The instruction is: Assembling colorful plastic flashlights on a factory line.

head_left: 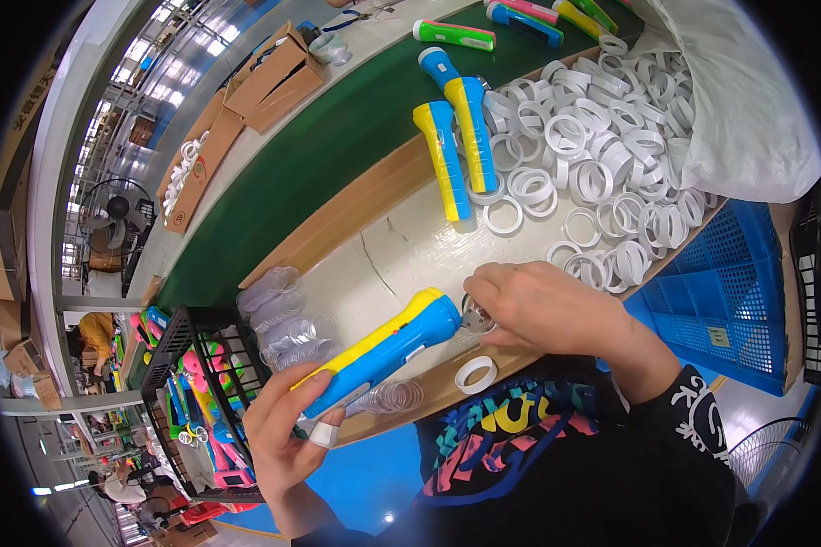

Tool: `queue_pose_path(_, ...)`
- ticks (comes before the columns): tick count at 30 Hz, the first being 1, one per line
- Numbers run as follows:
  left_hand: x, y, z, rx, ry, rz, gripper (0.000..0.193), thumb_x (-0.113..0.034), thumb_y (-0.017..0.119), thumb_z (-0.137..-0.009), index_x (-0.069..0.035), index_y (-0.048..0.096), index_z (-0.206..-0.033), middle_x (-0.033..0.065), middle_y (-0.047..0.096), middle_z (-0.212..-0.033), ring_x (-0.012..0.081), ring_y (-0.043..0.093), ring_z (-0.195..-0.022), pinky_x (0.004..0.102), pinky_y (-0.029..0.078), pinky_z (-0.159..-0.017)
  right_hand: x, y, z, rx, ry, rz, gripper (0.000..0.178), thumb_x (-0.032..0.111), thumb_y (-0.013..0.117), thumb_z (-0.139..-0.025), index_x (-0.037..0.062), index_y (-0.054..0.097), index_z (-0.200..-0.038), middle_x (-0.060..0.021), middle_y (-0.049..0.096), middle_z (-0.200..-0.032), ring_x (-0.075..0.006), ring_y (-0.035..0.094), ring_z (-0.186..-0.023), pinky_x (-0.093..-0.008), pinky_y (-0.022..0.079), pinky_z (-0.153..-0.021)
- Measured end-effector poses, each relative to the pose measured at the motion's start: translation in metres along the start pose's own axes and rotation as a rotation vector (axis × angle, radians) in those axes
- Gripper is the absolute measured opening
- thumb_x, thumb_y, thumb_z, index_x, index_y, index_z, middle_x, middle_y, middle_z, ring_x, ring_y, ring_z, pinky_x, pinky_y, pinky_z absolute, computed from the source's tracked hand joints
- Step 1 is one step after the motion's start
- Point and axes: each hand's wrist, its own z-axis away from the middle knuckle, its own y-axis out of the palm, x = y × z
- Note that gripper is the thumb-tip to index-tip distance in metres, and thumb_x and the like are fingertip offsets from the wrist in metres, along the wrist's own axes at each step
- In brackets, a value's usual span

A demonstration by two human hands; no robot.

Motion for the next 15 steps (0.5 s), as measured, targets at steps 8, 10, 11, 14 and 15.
queue_pose_path(8, 0.002, 0.007, -0.009, 0.096, 0.044, 0.094, 0.041, -0.005, 0.074, -0.065, -0.002, 0.061, -0.103, 0.0192, 0.062, -0.100, 0.0288, 0.064, -0.083, 0.0314, 0.051, -0.069, 0.006, -0.008, 0.004, 0.079, -0.019, -0.218, 0.059, 0.015, 0.074, -0.068, -0.0078, 0.047, -0.115, -0.0201, 0.058, -0.089, -0.0369, 0.059, -0.084, -0.0396, 0.049, -0.072)
queue_pose_path(10, 0.014, 0.011, -0.002, 0.100, 0.026, 0.108, 0.045, -0.007, 0.077, -0.063, -0.002, 0.060, -0.105, 0.0174, 0.062, -0.100, 0.0271, 0.063, -0.084, 0.0310, 0.050, -0.071, -0.006, 0.002, 0.006, -0.087, -0.136, -0.361, 0.073, 0.018, 0.074, -0.070, -0.0037, 0.038, -0.130, -0.0200, 0.055, -0.101, -0.0356, 0.056, -0.094, -0.0392, 0.045, -0.082)
queue_pose_path(11, 0.015, 0.013, -0.001, 0.143, -0.095, 0.202, 0.047, -0.008, 0.078, -0.063, -0.002, 0.059, -0.106, 0.0155, 0.062, -0.101, 0.0246, 0.063, -0.084, 0.0305, 0.050, -0.072, -0.007, 0.004, 0.006, -0.086, -0.134, -0.359, 0.073, 0.018, 0.074, -0.070, -0.0037, 0.038, -0.130, -0.0200, 0.055, -0.101, -0.0356, 0.056, -0.094, -0.0392, 0.045, -0.082)
queue_pose_path(14, 0.027, 0.036, 0.011, 0.211, -0.499, 0.647, 0.053, -0.014, 0.077, -0.068, -0.003, 0.056, -0.116, 0.0089, 0.060, -0.102, 0.0169, 0.060, -0.084, 0.0285, 0.049, -0.073, -0.008, 0.022, 0.004, -0.203, -0.240, -0.663, 0.062, 0.022, 0.069, -0.077, 0.0000, 0.040, -0.128, -0.0177, 0.048, -0.115, -0.0303, 0.049, -0.107, -0.0352, 0.039, -0.092)
queue_pose_path(15, 0.029, 0.045, 0.011, 0.267, -0.596, 0.768, 0.053, -0.015, 0.076, -0.071, -0.003, 0.055, -0.119, 0.0079, 0.060, -0.102, 0.0160, 0.060, -0.084, 0.0285, 0.050, -0.071, -0.006, 0.033, 0.003, -0.207, -0.236, -0.657, 0.062, 0.022, 0.069, -0.077, 0.0000, 0.040, -0.128, -0.0177, 0.048, -0.115, -0.0303, 0.049, -0.107, -0.0352, 0.039, -0.092)
